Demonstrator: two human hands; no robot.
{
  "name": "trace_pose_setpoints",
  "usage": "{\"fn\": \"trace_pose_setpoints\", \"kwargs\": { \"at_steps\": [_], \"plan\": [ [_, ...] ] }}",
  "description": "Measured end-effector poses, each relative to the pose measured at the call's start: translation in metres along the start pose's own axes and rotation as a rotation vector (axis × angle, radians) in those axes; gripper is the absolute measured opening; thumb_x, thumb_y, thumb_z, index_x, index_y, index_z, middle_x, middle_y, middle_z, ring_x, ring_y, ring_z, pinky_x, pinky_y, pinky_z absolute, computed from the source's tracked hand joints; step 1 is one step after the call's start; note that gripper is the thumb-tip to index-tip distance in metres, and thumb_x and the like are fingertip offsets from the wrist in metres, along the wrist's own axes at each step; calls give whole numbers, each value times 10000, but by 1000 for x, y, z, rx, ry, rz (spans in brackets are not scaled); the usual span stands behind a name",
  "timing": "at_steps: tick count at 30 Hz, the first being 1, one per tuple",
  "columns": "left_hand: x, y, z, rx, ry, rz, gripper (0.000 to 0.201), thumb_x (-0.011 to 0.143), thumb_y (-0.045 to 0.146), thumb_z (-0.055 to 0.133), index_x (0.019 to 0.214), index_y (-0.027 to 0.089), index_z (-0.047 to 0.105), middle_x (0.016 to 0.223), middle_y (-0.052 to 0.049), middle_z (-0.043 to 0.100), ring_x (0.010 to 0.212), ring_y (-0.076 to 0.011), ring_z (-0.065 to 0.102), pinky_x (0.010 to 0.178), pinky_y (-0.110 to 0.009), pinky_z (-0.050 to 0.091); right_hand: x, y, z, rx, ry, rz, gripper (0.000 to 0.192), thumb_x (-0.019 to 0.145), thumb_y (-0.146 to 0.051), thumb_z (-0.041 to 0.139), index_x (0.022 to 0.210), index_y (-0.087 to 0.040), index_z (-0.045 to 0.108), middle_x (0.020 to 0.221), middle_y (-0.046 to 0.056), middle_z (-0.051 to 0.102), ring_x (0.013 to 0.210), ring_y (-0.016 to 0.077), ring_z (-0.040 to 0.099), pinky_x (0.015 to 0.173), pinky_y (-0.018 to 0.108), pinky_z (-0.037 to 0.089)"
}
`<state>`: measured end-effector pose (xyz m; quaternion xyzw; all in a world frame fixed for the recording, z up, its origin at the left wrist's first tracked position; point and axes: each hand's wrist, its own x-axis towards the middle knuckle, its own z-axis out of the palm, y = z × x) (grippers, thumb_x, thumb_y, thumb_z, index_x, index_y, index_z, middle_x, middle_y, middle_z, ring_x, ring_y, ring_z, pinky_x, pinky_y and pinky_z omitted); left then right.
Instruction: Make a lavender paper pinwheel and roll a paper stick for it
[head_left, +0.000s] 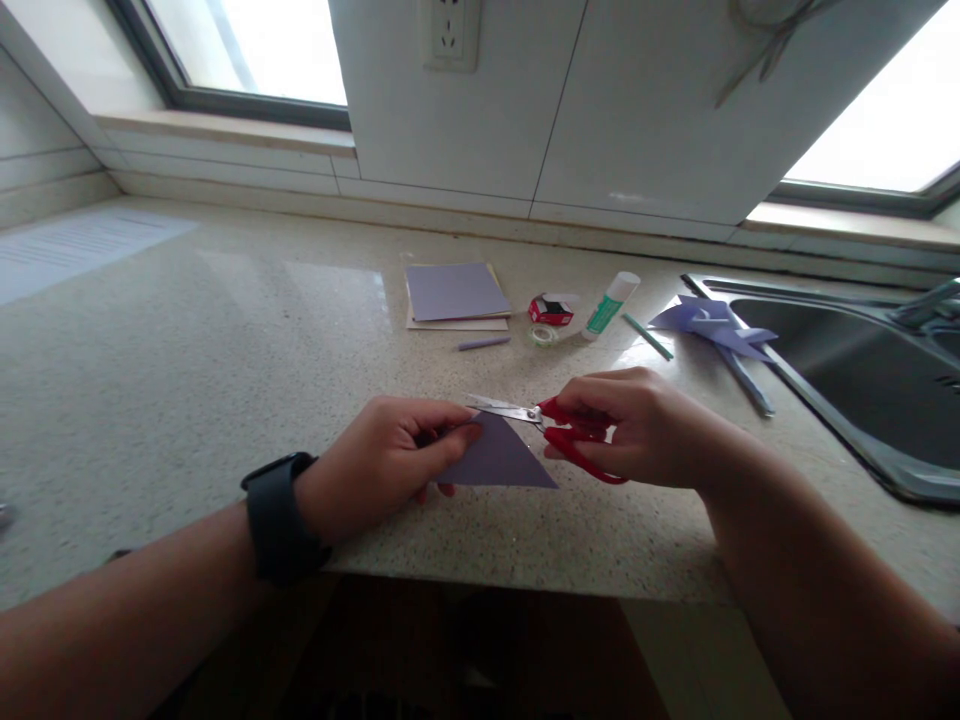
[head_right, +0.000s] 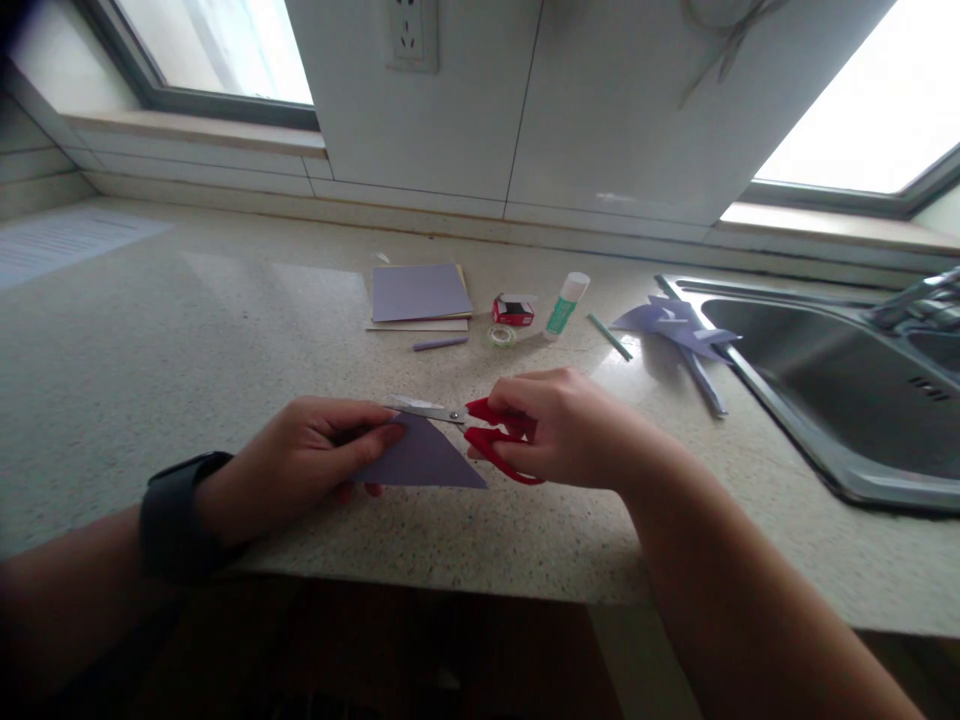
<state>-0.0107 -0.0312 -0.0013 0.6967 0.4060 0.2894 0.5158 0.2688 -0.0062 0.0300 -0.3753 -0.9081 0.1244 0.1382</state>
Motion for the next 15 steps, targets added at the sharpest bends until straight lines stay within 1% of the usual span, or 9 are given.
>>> {"fn": "trace_pose_setpoints", "kwargs": {
  "at_steps": [6, 11, 15],
  "plan": [
    [0, 0, 0, 35, 3, 15, 213, 982, 306, 581, 1010, 203, 765, 736, 25, 686, 530, -62, 549, 435, -129, 414, 1, 0, -1, -35, -13, -27, 241, 905, -375, 644, 763, -185, 601, 619, -15, 533, 563, 114, 445, 549, 282, 290],
    [0, 0, -1, 41, -1, 23, 222, 984, 323, 579, 1000, 206, 767, 738, 26, 680, 571, -73, 576, 469, -133, 440, 1, 3, 0, -43, -11, -34, 245, 912, -396, 643, 800, -178, 633, 627, -11, 553, 570, 118, 464, 553, 280, 305],
    [0, 0, -1, 22, -7, 19, 215, 981, 309, 578, 987, 196, 761, 728, 29, 674, 557, -69, 574, 459, -132, 433, 1, 2, 0, -26, -19, -18, 278, 919, -427, 635, 797, -176, 639, 625, -7, 556, 567, 119, 465, 551, 281, 308]
  ]
}}
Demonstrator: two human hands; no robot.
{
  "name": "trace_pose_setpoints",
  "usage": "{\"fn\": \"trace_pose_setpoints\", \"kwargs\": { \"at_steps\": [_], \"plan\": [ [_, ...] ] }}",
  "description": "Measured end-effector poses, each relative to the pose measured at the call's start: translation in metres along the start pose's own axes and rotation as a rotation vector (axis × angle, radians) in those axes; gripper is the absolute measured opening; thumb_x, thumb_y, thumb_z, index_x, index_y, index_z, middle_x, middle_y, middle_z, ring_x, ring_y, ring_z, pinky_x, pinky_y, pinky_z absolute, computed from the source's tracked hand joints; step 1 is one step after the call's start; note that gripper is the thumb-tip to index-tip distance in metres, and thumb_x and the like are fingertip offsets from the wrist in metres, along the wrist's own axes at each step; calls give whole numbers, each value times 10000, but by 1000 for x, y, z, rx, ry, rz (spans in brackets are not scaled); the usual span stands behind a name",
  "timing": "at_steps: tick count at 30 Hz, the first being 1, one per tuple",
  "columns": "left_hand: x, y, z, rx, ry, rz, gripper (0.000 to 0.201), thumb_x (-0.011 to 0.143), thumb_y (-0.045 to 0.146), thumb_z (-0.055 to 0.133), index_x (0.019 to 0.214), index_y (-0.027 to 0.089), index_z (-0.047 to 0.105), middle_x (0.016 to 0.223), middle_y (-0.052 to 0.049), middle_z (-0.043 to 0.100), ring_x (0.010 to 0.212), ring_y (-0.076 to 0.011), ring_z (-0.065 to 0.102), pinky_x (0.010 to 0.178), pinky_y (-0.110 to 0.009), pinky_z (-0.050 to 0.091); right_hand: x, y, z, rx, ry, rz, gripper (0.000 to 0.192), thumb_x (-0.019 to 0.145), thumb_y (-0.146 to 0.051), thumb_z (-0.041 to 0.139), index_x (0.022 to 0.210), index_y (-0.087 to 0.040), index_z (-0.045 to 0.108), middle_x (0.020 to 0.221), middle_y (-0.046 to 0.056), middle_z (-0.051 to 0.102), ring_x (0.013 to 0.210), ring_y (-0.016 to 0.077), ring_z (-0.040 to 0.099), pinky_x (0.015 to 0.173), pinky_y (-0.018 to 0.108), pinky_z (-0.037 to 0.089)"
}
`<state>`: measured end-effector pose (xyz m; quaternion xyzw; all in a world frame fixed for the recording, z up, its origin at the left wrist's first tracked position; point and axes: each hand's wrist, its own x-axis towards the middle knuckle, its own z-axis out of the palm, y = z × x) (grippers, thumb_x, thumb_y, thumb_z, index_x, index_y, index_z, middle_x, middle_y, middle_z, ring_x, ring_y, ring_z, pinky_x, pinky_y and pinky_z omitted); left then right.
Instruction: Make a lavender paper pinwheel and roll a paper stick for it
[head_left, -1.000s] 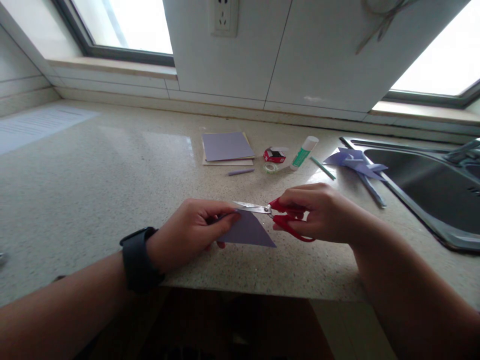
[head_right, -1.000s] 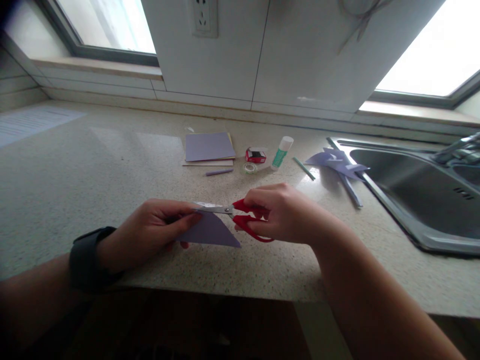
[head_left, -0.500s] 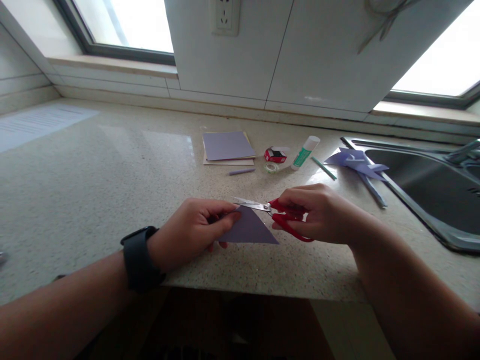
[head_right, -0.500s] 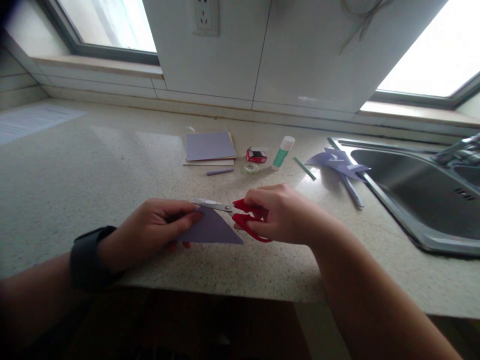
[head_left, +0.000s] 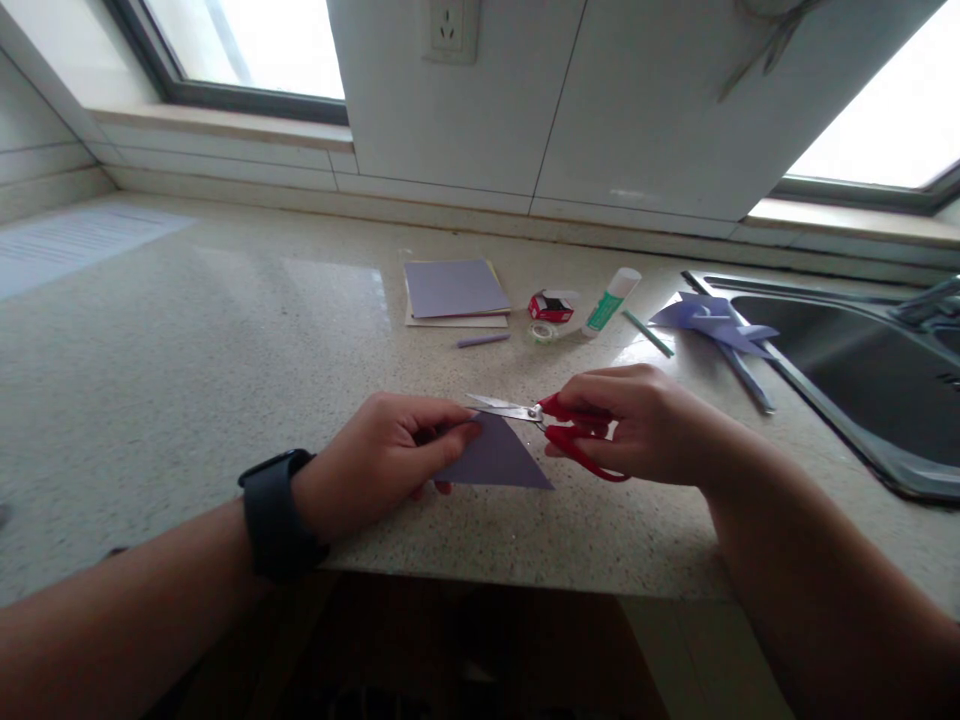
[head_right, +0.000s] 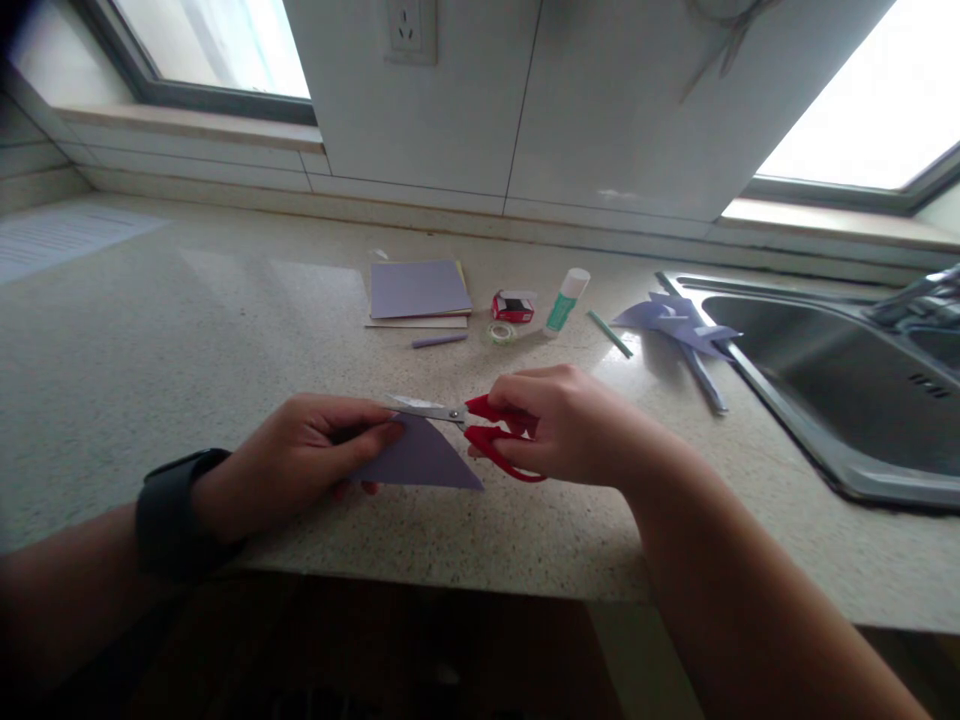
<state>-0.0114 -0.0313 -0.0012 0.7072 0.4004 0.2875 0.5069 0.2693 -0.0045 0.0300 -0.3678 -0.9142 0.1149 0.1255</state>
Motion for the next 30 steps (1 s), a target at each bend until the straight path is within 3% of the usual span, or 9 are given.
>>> {"fn": "trace_pose_setpoints", "kwargs": {
  "at_steps": [9, 14, 21, 26, 30],
  "plan": [
    [0, 3, 0, 40, 17, -8, 244, 980, 305, 576, 1074, 192, 771, 737, 16, 692, 507, -61, 504, 419, -142, 389, -2, -1, -2, 3, -20, 10, 245, 932, -386, 607, 795, -186, 644, 634, -1, 587, 577, 123, 479, 558, 286, 303],
    [0, 1, 1, -8, -2, -48, 241, 983, 352, 582, 1033, 201, 763, 771, 4, 699, 577, -88, 596, 468, -149, 458, -3, 3, -3, 11, -36, 16, 237, 956, -380, 581, 827, -196, 656, 659, 1, 611, 581, 122, 490, 575, 288, 325],
    [-2, -1, 2, -69, 27, -105, 272, 973, 400, 597, 1074, 177, 717, 757, -4, 670, 518, -83, 571, 427, -161, 424, -4, 22, -4, -111, -46, 174, 278, 902, -423, 632, 745, -211, 544, 633, -10, 571, 544, 121, 455, 556, 293, 297],
    [-2, -1, 3, -55, 6, -88, 346, 992, 426, 558, 1194, 176, 685, 793, -20, 674, 574, -100, 565, 502, -195, 461, -5, 44, -2, -147, -73, 302, 214, 860, -419, 663, 870, -207, 636, 825, 42, 674, 707, 179, 587, 624, 308, 387],
    [0, 0, 3, -20, 12, -20, 313, 997, 383, 543, 1177, 177, 694, 834, -31, 681, 645, -114, 564, 583, -219, 469, -7, 50, -2, -72, -27, 275, 271, 831, -319, 680, 1075, -201, 692, 1046, 86, 704, 957, 242, 639, 822, 363, 483]
  ]
}}
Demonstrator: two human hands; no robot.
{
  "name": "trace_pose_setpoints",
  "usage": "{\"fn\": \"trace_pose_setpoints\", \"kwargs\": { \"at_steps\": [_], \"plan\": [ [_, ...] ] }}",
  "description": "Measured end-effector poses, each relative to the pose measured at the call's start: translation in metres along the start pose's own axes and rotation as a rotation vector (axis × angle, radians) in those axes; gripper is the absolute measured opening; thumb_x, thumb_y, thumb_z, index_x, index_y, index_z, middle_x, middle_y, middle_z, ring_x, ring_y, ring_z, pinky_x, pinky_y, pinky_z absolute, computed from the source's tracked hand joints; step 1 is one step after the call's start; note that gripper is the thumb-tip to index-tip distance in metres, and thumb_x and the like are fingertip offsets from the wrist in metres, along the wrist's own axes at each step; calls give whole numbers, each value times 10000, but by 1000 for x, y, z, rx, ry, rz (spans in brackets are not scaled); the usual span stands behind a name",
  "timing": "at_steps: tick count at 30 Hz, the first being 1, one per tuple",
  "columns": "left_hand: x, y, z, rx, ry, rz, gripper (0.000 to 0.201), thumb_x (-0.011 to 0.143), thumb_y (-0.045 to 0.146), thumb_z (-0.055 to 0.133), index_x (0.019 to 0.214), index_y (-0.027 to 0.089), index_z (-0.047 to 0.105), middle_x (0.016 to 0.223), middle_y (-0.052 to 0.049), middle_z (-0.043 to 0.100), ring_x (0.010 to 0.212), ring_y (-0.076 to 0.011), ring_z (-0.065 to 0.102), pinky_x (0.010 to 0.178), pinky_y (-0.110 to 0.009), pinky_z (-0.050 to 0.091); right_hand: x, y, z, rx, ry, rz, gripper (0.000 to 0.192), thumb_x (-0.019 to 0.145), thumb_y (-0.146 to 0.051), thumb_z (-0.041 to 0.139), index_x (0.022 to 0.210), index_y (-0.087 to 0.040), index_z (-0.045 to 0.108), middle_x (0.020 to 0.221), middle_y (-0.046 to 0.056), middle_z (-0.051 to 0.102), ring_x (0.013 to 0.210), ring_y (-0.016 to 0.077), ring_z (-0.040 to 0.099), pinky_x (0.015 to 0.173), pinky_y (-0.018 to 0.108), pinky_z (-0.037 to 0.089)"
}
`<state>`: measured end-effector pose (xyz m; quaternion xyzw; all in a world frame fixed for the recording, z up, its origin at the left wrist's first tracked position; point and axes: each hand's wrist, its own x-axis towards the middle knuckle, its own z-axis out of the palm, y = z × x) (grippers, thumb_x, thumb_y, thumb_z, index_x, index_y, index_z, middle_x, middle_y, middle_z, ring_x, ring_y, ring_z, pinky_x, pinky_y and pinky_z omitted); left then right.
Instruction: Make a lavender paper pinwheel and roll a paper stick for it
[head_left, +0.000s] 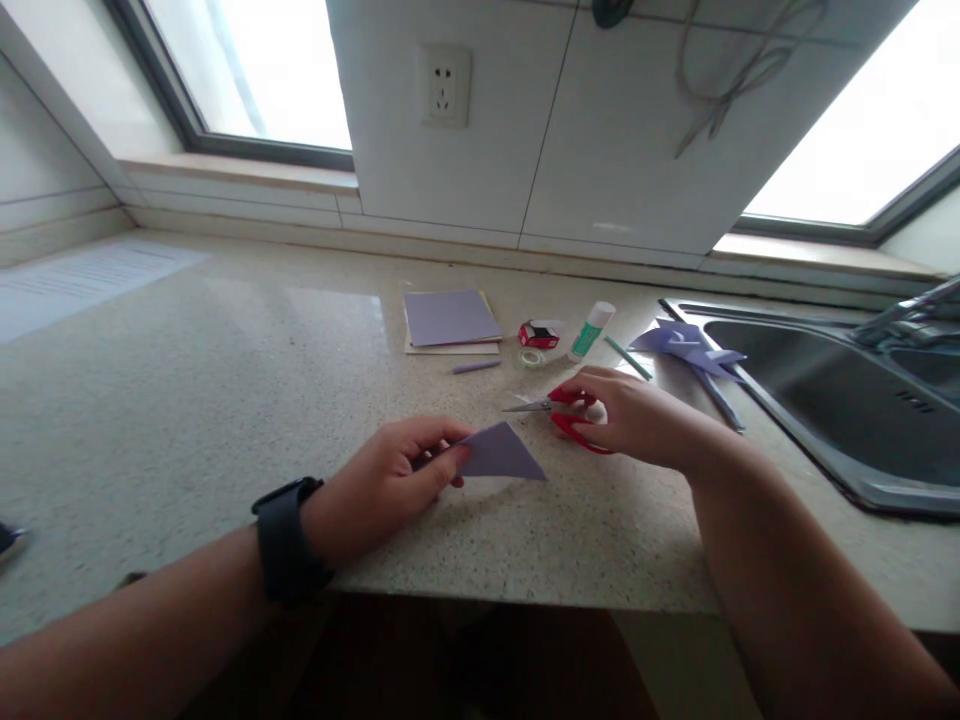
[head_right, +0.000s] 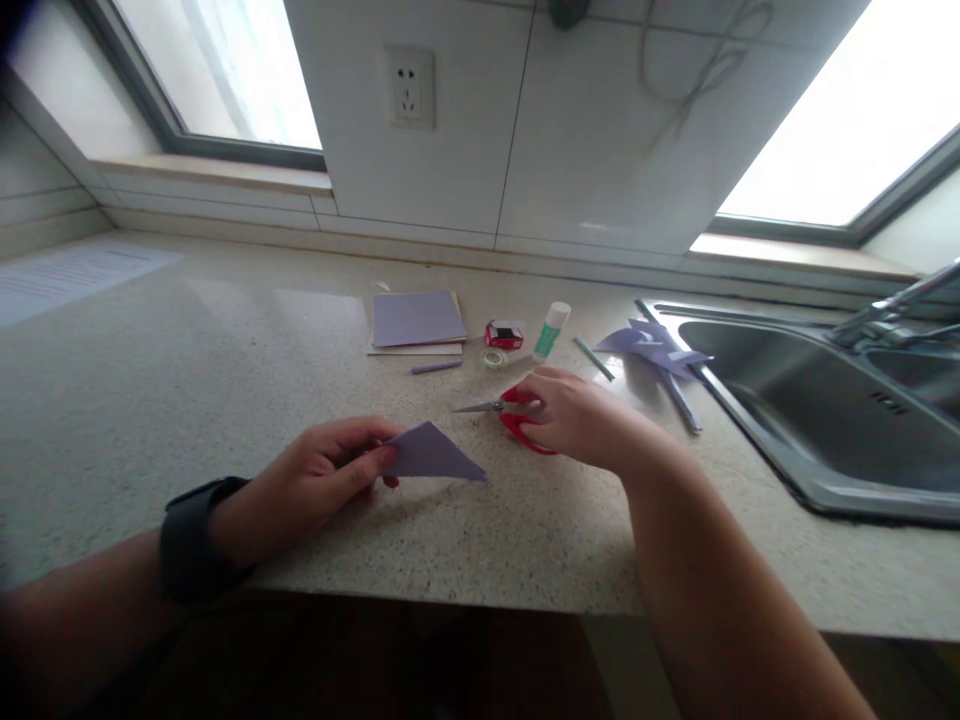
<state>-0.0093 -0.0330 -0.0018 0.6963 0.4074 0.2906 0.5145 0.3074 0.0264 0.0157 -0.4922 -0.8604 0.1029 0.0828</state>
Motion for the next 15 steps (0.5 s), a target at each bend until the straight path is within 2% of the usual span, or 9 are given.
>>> {"fn": "trace_pose_setpoints", "kwargs": {
  "at_steps": [3, 7, 10, 15],
  "plan": [
    [0, 2, 0, -21, 1, 19, 300, 992, 363, 535, 1152, 170, 699, 870, -46, 680, 728, -143, 591, 634, -243, 490, -3, -3, -2, 44, 16, -10, 344, 827, -286, 676, 1158, -189, 674, 1156, 116, 678, 1091, 273, 617, 943, 411, 484],
    [1, -2, 0, -125, 27, 6, 299, 971, 341, 551, 1172, 158, 674, 837, -45, 668, 722, -154, 608, 616, -252, 495, -5, -10, -3, 95, 6, 37, 413, 851, -335, 667, 1235, -184, 648, 1243, 141, 647, 1113, 272, 625, 951, 416, 507],
    [4, -9, -1, -199, 59, -2, 336, 963, 324, 569, 1251, 159, 621, 829, -39, 675, 633, -128, 580, 577, -247, 482, -4, -14, -2, 59, 50, 39, 328, 860, -309, 645, 1166, -198, 683, 1182, 127, 686, 1067, 266, 644, 923, 412, 514],
    [11, -11, -2, -304, 112, 17, 395, 926, 303, 611, 1285, 139, 586, 891, -49, 649, 700, -142, 608, 561, -243, 503, -3, -20, 0, -19, 90, 83, 285, 873, -338, 634, 1105, -194, 714, 1018, 107, 735, 902, 250, 677, 805, 394, 513]
  ]
}}
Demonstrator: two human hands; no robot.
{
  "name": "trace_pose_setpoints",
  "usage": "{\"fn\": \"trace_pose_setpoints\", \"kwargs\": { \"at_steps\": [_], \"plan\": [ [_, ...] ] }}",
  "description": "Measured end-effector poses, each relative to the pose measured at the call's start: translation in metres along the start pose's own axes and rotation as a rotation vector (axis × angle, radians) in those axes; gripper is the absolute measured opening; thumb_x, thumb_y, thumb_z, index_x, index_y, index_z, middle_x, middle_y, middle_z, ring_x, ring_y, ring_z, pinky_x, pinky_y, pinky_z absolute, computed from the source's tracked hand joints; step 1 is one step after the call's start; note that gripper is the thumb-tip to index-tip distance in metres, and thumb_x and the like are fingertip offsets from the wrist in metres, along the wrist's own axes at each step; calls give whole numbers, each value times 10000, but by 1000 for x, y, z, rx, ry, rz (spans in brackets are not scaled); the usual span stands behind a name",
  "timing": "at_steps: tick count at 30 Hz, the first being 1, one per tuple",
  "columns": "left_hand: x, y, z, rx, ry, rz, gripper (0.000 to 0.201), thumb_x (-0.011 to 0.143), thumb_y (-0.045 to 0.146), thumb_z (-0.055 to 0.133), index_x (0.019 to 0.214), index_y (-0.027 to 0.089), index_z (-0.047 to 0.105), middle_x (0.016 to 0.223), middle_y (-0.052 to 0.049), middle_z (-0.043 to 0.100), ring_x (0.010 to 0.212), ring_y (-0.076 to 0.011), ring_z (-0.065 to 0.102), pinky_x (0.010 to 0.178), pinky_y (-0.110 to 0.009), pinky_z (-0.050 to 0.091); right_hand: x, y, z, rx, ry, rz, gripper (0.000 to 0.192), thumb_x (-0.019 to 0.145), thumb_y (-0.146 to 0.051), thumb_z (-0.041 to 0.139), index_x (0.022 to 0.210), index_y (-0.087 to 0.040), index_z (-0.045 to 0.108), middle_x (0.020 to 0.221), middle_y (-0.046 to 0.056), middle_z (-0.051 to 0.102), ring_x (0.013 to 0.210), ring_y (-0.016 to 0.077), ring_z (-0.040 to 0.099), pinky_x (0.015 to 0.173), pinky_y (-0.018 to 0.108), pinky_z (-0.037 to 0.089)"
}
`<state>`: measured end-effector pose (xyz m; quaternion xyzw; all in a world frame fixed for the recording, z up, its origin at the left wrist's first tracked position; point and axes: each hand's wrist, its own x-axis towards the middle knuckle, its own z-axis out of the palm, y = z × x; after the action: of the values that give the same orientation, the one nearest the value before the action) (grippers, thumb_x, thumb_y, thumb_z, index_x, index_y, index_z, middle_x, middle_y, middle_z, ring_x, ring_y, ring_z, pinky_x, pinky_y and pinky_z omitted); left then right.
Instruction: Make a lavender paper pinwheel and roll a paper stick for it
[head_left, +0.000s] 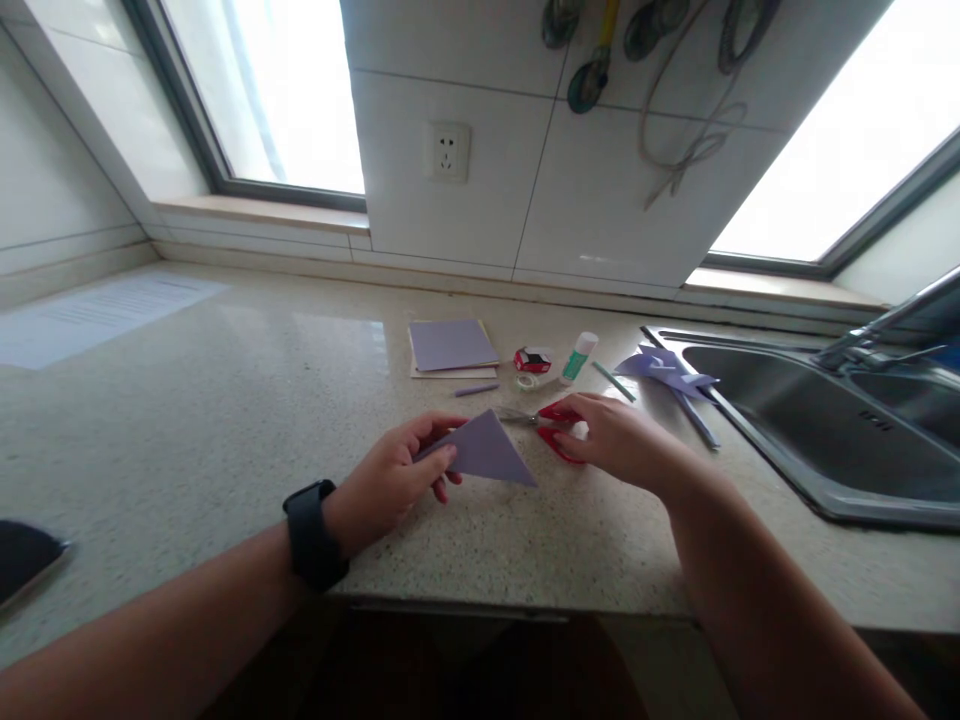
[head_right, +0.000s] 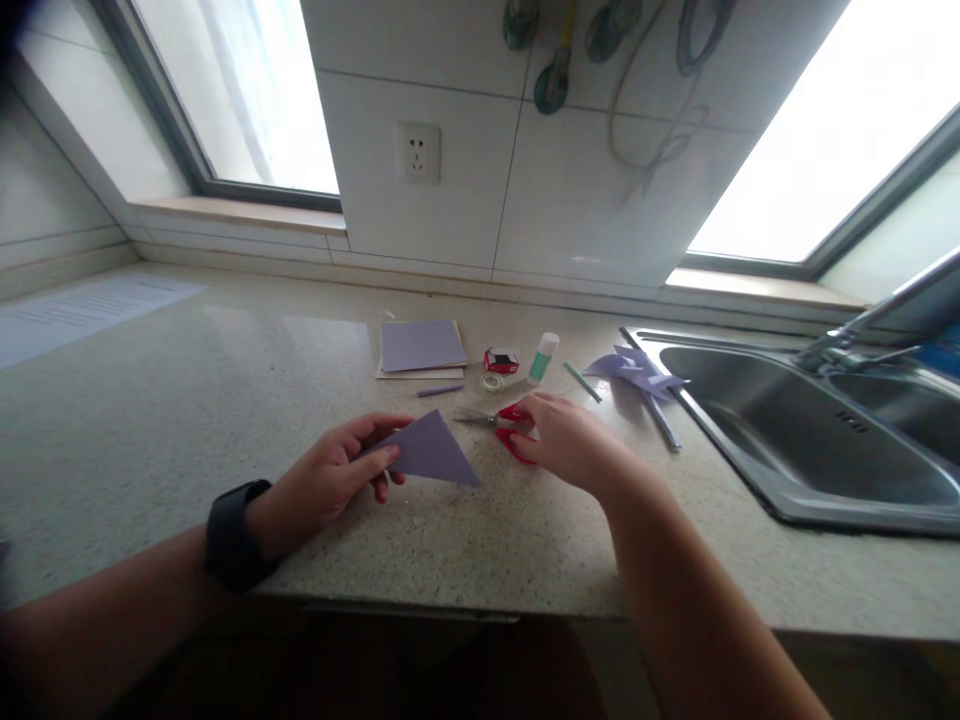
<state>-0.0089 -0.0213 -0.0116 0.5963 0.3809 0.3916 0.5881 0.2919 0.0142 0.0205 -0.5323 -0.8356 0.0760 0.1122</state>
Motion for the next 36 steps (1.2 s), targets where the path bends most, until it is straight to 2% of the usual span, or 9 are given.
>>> {"fn": "trace_pose_setpoints", "kwargs": {
  "at_steps": [7, 11, 13, 16, 18, 20, 24, 32, 36],
  "plan": [
    [-2, 4, -2, -33, 15, 11, 459, 910, 279, 632, 1335, 152, 513, 971, -53, 663, 765, -147, 644, 646, -275, 532, -5, -17, -16, -67, 58, 6, 214, 896, -366, 633, 1022, -223, 730, 969, 86, 748, 831, 226, 667, 704, 362, 473],
    [-1, 3, -4, -32, 20, -8, 328, 882, 245, 677, 1144, 166, 497, 809, -15, 706, 675, -136, 650, 674, -285, 515, 0, -44, -33, -13, 109, -42, 187, 938, -334, 591, 1035, -211, 693, 973, 72, 738, 854, 207, 667, 759, 365, 495],
    [0, 3, -5, -41, 12, -18, 296, 854, 256, 713, 1029, 182, 486, 779, -12, 714, 662, -144, 658, 648, -284, 510, 6, -60, -35, 171, 98, -84, 209, 934, -352, 617, 1067, -199, 668, 987, 76, 731, 842, 191, 668, 744, 345, 510],
    [1, 3, -5, -53, -6, -26, 284, 831, 283, 749, 961, 176, 521, 757, -8, 712, 647, -143, 655, 637, -287, 512, 21, -75, -27, 431, -14, -142, 397, 848, -372, 746, 1178, -191, 620, 1042, 77, 709, 835, 169, 650, 680, 296, 505],
    [1, 2, -5, -69, -10, -26, 276, 840, 298, 750, 975, 163, 551, 755, -11, 712, 644, -140, 654, 645, -288, 513, 31, -77, -16, 638, -94, -120, 337, 832, -319, 755, 1113, -175, 639, 838, 18, 670, 684, 123, 585, 571, 247, 437],
    [1, 1, -5, -95, -7, -25, 312, 848, 297, 751, 1054, 155, 564, 768, -16, 717, 651, -139, 656, 654, -289, 514, 40, -71, -6, 729, -149, -124, 231, 851, -336, 729, 993, -168, 657, 691, -30, 596, 587, 95, 528, 508, 221, 387],
    [1, 1, -6, -164, 17, -14, 517, 846, 244, 759, 1292, 169, 509, 861, -27, 731, 754, -144, 674, 699, -278, 524, 46, -53, 9, 864, -139, -92, 276, 868, -383, 684, 1034, -176, 610, 688, -50, 566, 517, 84, 516, 448, 213, 405],
    [2, 4, -5, -252, 84, 12, 450, 852, 235, 772, 1247, 180, 562, 897, -19, 726, 825, -142, 670, 701, -255, 526, 36, -48, 25, 900, -159, -66, 318, 895, -444, 682, 1052, -176, 614, 648, -48, 558, 502, 93, 513, 449, 218, 428],
    [4, 4, -5, -289, 87, 30, 403, 827, 224, 801, 1174, 178, 601, 917, -28, 755, 811, -141, 689, 689, -244, 530, 28, -63, 21, 781, -110, -144, 396, 775, -412, 830, 1064, -198, 663, 965, 43, 633, 750, 134, 603, 576, 238, 495]
  ]
}}
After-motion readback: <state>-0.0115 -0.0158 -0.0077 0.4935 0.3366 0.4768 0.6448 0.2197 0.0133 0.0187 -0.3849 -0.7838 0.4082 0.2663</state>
